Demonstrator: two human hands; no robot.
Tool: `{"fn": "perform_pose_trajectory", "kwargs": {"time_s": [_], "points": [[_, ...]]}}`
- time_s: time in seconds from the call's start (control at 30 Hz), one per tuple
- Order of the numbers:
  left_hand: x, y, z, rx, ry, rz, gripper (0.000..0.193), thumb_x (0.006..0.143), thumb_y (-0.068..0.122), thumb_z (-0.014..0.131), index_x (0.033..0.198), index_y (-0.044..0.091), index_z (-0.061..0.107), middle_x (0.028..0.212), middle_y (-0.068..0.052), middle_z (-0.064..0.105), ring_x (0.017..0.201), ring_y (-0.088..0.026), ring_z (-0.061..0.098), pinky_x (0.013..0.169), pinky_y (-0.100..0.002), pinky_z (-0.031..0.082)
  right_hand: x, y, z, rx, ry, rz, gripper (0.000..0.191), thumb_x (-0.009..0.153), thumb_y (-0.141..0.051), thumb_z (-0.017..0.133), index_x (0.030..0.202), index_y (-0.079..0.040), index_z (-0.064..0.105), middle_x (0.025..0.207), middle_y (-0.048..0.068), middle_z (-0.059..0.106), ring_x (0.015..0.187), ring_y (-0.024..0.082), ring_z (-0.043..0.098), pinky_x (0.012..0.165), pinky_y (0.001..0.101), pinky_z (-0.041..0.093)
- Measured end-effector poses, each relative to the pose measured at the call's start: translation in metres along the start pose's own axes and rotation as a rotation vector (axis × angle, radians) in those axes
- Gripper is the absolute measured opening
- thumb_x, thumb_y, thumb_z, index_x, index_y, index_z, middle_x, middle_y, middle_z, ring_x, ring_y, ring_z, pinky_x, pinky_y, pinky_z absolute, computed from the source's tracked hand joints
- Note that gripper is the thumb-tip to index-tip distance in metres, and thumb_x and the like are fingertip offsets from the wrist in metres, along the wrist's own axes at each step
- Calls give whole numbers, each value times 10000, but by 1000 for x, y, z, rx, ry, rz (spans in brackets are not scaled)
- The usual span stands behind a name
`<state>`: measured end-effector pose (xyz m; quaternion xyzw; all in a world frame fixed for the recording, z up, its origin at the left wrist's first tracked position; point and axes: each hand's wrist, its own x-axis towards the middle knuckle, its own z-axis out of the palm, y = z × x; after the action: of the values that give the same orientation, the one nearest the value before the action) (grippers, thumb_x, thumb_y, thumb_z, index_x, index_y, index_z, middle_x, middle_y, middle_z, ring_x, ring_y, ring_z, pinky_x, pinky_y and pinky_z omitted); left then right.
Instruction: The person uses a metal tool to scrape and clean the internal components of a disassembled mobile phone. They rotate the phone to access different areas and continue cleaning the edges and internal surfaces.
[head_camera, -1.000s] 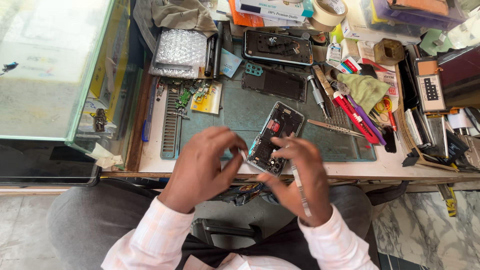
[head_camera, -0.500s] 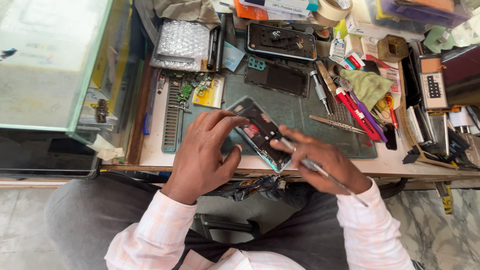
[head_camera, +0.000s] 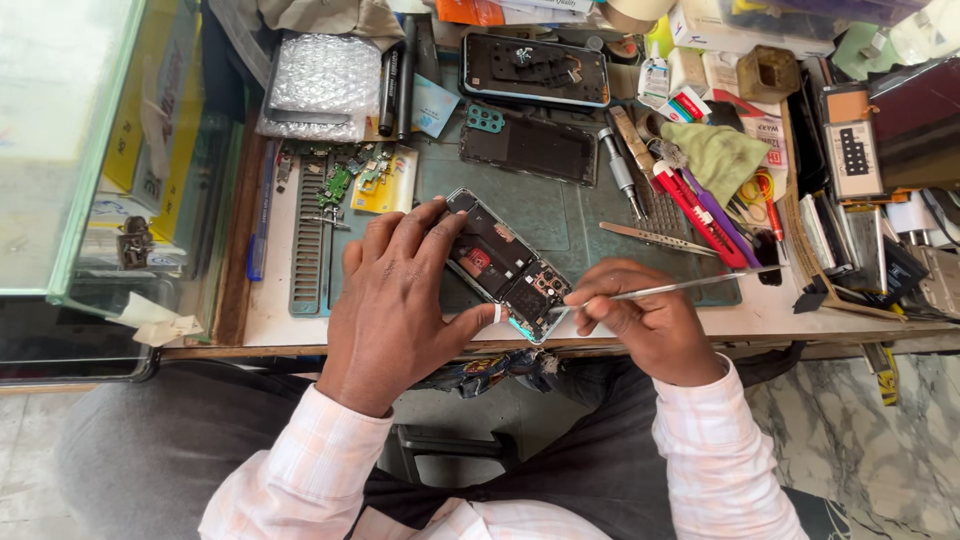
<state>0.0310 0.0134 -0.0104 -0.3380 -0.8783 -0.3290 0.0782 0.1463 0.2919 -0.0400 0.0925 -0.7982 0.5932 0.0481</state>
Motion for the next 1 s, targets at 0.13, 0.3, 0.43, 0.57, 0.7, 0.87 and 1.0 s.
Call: {"fn": "perform_pose_trajectory", "kwargs": {"time_s": [0.13,0.3,0.43,0.57,0.7,0.87,1.0], "points": [[1,0,0,-5,-16,-15,976,596,468,915,1398,59,539,1448,-96,534,1311,-333,464,1022,-483,374,3,-6,6,5,-4,40,178,979,-156,708,1022,17,704,1004,106,729,915,177,730,809,324,602],[1,-1,1,18,-16,4,1060,586,475,921,1452,33,498,1476,-107,519,1323,-338,453,1044,-478,358,6,-12,6,-113,-94,-98,137,985,-150,699,992,-13,691,987,102,740,943,188,728,851,318,589],[3,0,1,26,-37,-6,1169,503,506,935,1448,-2,472,1502,-133,483,1329,-344,439,1045,-477,347,8,-16,6,-167,-121,-92,119,976,-143,700,970,-24,698,976,93,753,935,202,741,848,324,589],[5,2,1,54,-84,-36,1182,489,530,934,1430,-20,479,1496,-131,483,1323,-344,430,1036,-479,343,14,-20,5,-194,-164,-123,114,972,-143,705,969,-29,694,959,90,765,927,200,749,834,326,593],[6,3,-2,65,-86,-24,1174,499,543,923,1418,-47,493,1492,-143,489,1321,-340,432,1043,-475,345,13,-23,8,-267,-160,-101,90,955,-124,711,962,-34,706,931,97,765,854,200,758,748,316,599],[7,5,-3,58,-113,-35,1157,517,535,924,1406,-67,493,1486,-159,483,1307,-333,435,1016,-471,349,3,-23,20,-332,-78,-222,108,943,-135,723,997,-51,680,937,87,756,822,188,772,714,295,621],[7,4,-3,71,-116,-27,1137,535,514,924,1414,-68,498,1488,-163,483,1302,-335,440,1005,-471,357,-8,-18,31,-431,24,-295,95,940,-140,731,976,-63,687,937,94,764,799,163,776,701,272,633]]}}
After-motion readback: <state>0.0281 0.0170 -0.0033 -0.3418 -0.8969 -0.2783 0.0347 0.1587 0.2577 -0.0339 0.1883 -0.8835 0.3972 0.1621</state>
